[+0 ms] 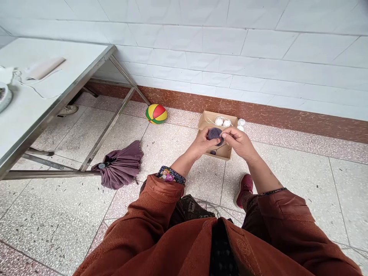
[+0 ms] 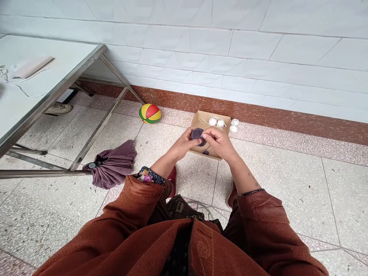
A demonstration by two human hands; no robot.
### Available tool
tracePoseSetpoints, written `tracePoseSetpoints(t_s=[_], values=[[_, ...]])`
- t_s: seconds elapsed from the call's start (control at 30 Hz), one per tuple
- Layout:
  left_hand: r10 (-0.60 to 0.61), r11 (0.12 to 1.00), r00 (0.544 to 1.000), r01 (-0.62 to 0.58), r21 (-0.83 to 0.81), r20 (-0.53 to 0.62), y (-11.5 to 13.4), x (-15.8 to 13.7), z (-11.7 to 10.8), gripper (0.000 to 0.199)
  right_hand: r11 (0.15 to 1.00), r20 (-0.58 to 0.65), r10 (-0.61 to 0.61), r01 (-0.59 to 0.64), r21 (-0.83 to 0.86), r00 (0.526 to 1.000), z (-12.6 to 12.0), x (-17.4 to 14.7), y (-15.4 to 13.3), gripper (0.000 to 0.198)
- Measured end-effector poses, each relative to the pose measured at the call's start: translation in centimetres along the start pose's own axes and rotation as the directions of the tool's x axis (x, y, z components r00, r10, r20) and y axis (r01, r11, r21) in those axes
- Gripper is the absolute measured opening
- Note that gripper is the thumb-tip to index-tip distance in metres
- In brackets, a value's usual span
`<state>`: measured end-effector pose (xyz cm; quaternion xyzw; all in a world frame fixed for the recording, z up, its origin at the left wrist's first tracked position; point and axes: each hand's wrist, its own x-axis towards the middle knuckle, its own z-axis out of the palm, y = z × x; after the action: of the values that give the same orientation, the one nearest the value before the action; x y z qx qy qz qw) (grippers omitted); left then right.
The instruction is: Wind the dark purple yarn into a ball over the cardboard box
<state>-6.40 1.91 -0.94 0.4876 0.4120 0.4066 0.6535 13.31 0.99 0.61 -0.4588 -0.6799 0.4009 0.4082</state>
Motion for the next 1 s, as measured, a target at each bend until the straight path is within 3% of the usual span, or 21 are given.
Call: tracePoseSetpoints(t_s=[0.13, 0.27, 0.43, 0.53, 0.77, 0.87, 1.0], values=[[-0.081, 0.997, 0.985, 0.079, 0.021, 0.153, 0.0, -0.8, 0.6, 0.049, 0.999, -0.053, -0.016, 0.015, -0.034, 0.998, -0.4, 0.1, 0.4, 0.028], [-0.079, 0.997, 0.98, 0.078, 0.015, 0.181, -0.3, -0.8, 0.7, 0.05, 0.988, -0.139, -0.069, 0.048, -0.15, 0.988, -0.3, 0.1, 0.9, 0.026], [-0.139, 0.98, 0.965, 0.167, -0.112, 0.223, 0.0, -0.9, 1.0, 0.068, 0.983, -0.239, -0.082, 0.039, -0.178, 0.967, 0.2, 0.3, 1.6, 0.027], [-0.132, 0.969, 0.957, 0.18, -0.171, 0.259, 0.4, -1.2, 1.1, 0.077, 0.994, -0.264, -0.014, -0.016, -0.112, 0.965, 0.4, 0.4, 2.1, 0.027], [-0.061, 0.922, 0.934, 0.188, -0.338, 0.353, 0.6, -1.2, 0.7, 0.076, 0.99, -0.16, 0.137, -0.131, 0.049, 0.977, 0.9, 0.3, 2.9, 0.023], [-0.053, 0.905, 0.945, 0.183, -0.384, 0.323, 0.6, -1.0, 0.4, 0.067, 0.991, -0.165, 0.136, -0.136, 0.012, 0.977, 1.1, 0.2, 3.2, 0.021], [-0.047, 0.912, 0.982, 0.116, -0.393, 0.181, 0.5, -0.6, 0.0, 0.06, 0.987, -0.119, 0.116, -0.129, -0.101, 0.986, 1.0, 0.1, 2.8, 0.017]])
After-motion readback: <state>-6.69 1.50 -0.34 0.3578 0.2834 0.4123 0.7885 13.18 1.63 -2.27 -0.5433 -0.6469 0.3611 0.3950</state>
